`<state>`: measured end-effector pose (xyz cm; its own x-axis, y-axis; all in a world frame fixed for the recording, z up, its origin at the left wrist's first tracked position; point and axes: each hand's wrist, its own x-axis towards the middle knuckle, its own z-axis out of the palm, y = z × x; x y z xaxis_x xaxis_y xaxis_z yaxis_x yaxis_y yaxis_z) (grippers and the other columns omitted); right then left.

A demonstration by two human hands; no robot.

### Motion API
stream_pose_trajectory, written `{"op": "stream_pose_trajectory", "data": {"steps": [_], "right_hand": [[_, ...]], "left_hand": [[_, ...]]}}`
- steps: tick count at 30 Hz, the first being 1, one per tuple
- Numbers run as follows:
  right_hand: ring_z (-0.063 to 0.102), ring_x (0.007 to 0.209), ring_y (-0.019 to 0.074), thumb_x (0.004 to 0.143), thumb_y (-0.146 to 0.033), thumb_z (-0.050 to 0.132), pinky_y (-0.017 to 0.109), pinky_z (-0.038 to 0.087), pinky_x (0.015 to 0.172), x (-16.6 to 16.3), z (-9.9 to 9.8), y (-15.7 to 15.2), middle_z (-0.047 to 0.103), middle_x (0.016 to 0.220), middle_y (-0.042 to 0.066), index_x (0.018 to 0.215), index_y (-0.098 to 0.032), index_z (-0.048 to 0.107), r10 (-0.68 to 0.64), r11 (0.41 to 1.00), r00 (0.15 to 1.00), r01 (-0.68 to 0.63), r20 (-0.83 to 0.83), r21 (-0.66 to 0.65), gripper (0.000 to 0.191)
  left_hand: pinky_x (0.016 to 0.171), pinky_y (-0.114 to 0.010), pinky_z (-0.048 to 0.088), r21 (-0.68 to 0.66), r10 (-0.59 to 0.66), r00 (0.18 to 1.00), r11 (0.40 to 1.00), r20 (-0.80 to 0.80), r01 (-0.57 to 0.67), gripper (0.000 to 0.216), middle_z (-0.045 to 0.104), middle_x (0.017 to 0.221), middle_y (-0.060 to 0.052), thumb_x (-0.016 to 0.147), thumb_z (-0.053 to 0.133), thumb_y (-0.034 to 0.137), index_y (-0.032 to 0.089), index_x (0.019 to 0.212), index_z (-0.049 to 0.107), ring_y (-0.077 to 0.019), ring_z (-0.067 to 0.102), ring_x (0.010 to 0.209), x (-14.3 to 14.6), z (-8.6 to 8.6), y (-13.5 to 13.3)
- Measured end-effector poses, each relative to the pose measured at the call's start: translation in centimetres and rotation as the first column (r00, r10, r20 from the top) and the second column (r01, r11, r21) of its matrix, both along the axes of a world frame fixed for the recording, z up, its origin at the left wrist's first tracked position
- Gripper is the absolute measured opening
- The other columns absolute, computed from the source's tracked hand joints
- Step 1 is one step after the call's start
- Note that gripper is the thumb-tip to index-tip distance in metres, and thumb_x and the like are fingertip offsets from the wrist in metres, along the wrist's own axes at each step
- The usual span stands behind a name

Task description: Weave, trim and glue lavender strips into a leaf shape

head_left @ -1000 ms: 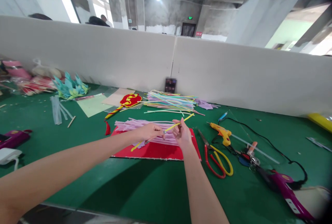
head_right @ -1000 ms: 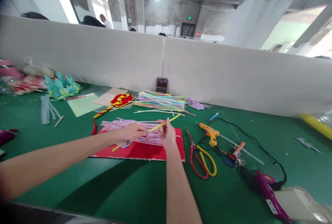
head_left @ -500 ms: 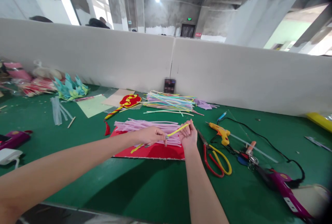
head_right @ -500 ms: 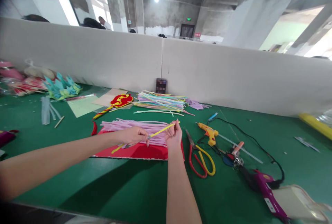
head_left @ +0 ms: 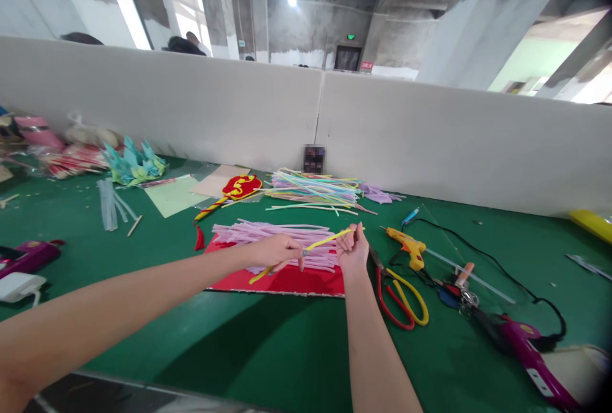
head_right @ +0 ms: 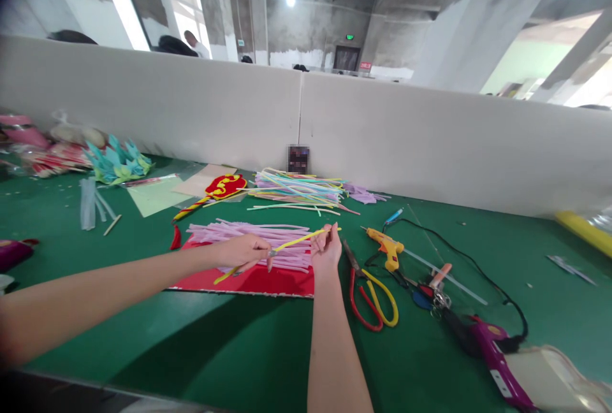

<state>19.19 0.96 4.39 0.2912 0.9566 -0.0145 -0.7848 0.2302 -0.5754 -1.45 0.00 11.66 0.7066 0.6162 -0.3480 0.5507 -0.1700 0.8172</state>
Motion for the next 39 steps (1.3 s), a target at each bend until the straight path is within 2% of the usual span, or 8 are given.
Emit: {"op": "stream_pose_trajectory", "data": {"steps": [8, 12, 18, 21, 25, 28, 32, 39], "right_hand": [[0.021, 0.029, 0.0039, 0.085, -0.042, 0.051, 0.018, 0.020, 0.033, 0.5, -0.7, 0.1, 0.032, 0.033, -0.012, 0.064, -0.020, 0.046, -0.046, 0.999, 0.999, 0.046, -0.020, 0.000, 0.031], [0.021, 0.029, 0.0038, 0.084, -0.042, 0.053, 0.018, 0.021, 0.034, 0.7, -0.7, 0.1, 0.032, 0.033, -0.012, 0.064, -0.020, 0.046, -0.055, 0.999, 0.998, 0.055, -0.014, 0.000, 0.031], [0.021, 0.030, 0.0044, 0.085, -0.043, 0.052, 0.018, 0.021, 0.034, 0.8, -0.8, 0.2, 0.031, 0.033, -0.012, 0.064, -0.020, 0.044, -0.056, 0.998, 0.998, 0.056, 0.007, 0.012, 0.031], [0.022, 0.030, 0.0049, 0.084, -0.045, 0.053, 0.018, 0.021, 0.034, 0.8, -1.0, 0.4, 0.029, 0.033, -0.012, 0.064, -0.021, 0.043, -0.049, 0.999, 0.999, 0.049, 0.019, 0.018, 0.033], [0.021, 0.031, 0.0056, 0.083, -0.047, 0.053, 0.019, 0.019, 0.033, 0.6, -1.0, 0.4, 0.029, 0.033, -0.011, 0.063, -0.021, 0.043, -0.041, 0.999, 0.999, 0.040, 0.027, 0.013, 0.034], [0.021, 0.031, 0.0060, 0.083, -0.046, 0.053, 0.019, 0.017, 0.032, 0.5, -0.8, 0.3, 0.028, 0.033, -0.011, 0.062, -0.021, 0.043, -0.021, 1.000, 0.999, 0.020, 0.034, 0.012, 0.035], [0.022, 0.032, 0.0064, 0.083, -0.046, 0.053, 0.019, 0.018, 0.033, 0.2, -0.6, 0.1, 0.027, 0.033, -0.011, 0.061, -0.021, 0.043, 0.006, 1.000, 0.999, -0.006, 0.048, 0.018, 0.036], [0.021, 0.032, 0.0061, 0.084, -0.045, 0.052, 0.019, 0.019, 0.033, 0.9, -0.6, 0.1, 0.026, 0.035, -0.011, 0.060, -0.021, 0.042, -0.044, 0.998, 0.999, 0.043, 0.020, 0.047, 0.037]], "left_hand": [[0.039, -0.022, 0.033, 0.063, -0.041, 0.994, 0.997, -0.105, 0.048, 0.039, 0.044, 0.040, 0.004, 0.083, 0.041, 0.049, 0.018, 0.077, 0.064, -0.0122, 0.042, 0.035, 0.3, 0.5, -1.4], [0.037, -0.022, 0.033, 0.069, -0.023, 0.987, 0.997, -0.156, 0.034, 0.044, 0.044, 0.039, 0.004, 0.083, 0.039, 0.053, 0.018, 0.073, 0.064, -0.0115, 0.040, 0.032, 0.2, 0.7, -1.9], [0.039, -0.024, 0.029, 0.134, -0.009, 0.966, 0.990, -0.259, 0.045, 0.053, 0.038, 0.035, 0.003, 0.080, 0.040, 0.061, 0.017, 0.055, 0.058, -0.0107, 0.035, 0.032, 0.3, 0.8, -2.3], [0.044, -0.025, 0.029, 0.191, -0.086, 0.964, 0.972, -0.250, 0.136, 0.053, 0.038, 0.036, 0.003, 0.083, 0.041, 0.054, 0.017, 0.052, 0.063, -0.0105, 0.033, 0.036, 0.4, 1.5, -2.8], [0.049, -0.025, 0.030, 0.195, -0.195, 0.953, 0.950, -0.232, 0.242, 0.051, 0.053, 0.047, 0.000, 0.086, 0.040, 0.046, 0.018, 0.055, 0.070, -0.0112, 0.039, 0.044, 0.5, 2.5, -3.3], [0.055, -0.024, 0.032, 0.185, -0.285, 0.933, 0.927, -0.222, 0.327, 0.050, 0.060, 0.054, -0.001, 0.087, 0.041, 0.044, 0.019, 0.055, 0.070, -0.0116, 0.044, 0.049, 0.8, 2.5, -3.4], [0.053, -0.025, 0.031, 0.160, -0.360, 0.901, 0.901, -0.243, 0.403, 0.050, 0.059, 0.054, -0.001, 0.086, 0.044, 0.047, 0.019, 0.053, 0.068, -0.0120, 0.045, 0.049, 1.1, 2.3, -3.6], [0.057, -0.025, 0.033, 0.162, -0.250, 0.950, 0.946, -0.186, 0.280, 0.060, 0.059, 0.056, -0.003, 0.089, 0.031, 0.050, 0.018, 0.053, 0.067, -0.0131, 0.045, 0.051, 0.5, 2.3, -2.9]]}}
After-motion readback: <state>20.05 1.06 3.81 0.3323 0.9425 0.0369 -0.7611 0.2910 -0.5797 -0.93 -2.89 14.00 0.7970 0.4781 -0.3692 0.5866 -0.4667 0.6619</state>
